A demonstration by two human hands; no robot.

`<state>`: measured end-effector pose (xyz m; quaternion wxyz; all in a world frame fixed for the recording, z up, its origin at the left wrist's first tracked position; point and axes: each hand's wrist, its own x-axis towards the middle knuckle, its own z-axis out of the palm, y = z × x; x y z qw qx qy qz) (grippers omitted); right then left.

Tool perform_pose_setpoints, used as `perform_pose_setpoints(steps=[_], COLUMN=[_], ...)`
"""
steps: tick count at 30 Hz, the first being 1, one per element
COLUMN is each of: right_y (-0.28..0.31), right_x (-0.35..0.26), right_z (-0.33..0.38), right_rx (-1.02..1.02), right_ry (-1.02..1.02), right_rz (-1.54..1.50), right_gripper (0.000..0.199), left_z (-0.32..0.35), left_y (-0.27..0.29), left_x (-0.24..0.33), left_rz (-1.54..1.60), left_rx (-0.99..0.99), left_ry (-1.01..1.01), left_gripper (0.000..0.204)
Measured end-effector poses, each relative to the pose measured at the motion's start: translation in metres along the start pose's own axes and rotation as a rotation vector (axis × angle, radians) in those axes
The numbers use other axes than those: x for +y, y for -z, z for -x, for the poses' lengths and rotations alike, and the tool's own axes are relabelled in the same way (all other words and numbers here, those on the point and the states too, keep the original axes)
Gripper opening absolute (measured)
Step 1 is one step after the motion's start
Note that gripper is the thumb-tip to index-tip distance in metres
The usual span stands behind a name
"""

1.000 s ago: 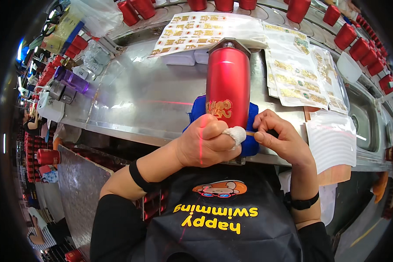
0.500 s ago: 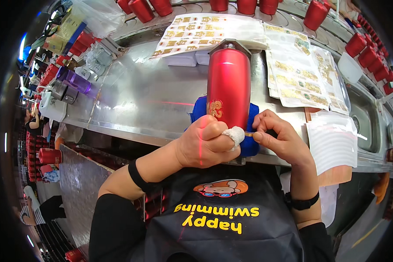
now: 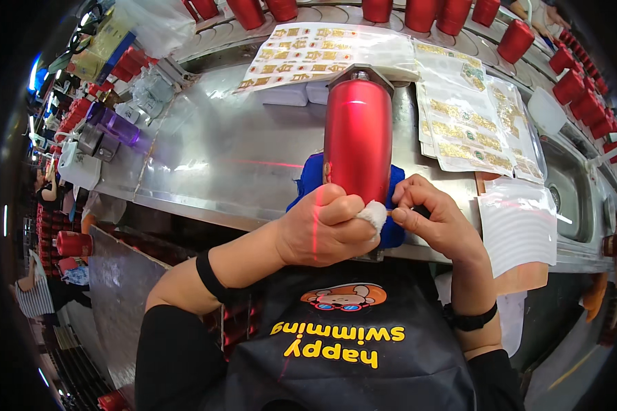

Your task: Applying adhesive decorative labels onto red metal containers at a production line station.

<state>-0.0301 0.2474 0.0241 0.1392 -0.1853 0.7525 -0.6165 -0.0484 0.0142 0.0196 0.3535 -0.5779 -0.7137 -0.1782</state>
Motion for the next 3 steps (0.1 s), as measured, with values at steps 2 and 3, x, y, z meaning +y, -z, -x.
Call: perform_pose_setpoints(steps=[2,3], right_y=[0.0000,0.0005], right_x=[0.0000,0.0015], right_z=[0.0013,0.0008], right_rx=[-0.003,0.006], right_ry=[0.016,0.033], right_rz=[0.009,0.013], right_gripper=[0.020,0.021], left_z=[-0.0030,-0.0034], left_y=[-0.0013,-0.0026], left_x=[-0.0014,-0.0030], left_rz=[0.033,0.036], left_rx=[0.010,0.012], left_ry=[-0.023,-0.027], left_gripper=[0.026,0.026])
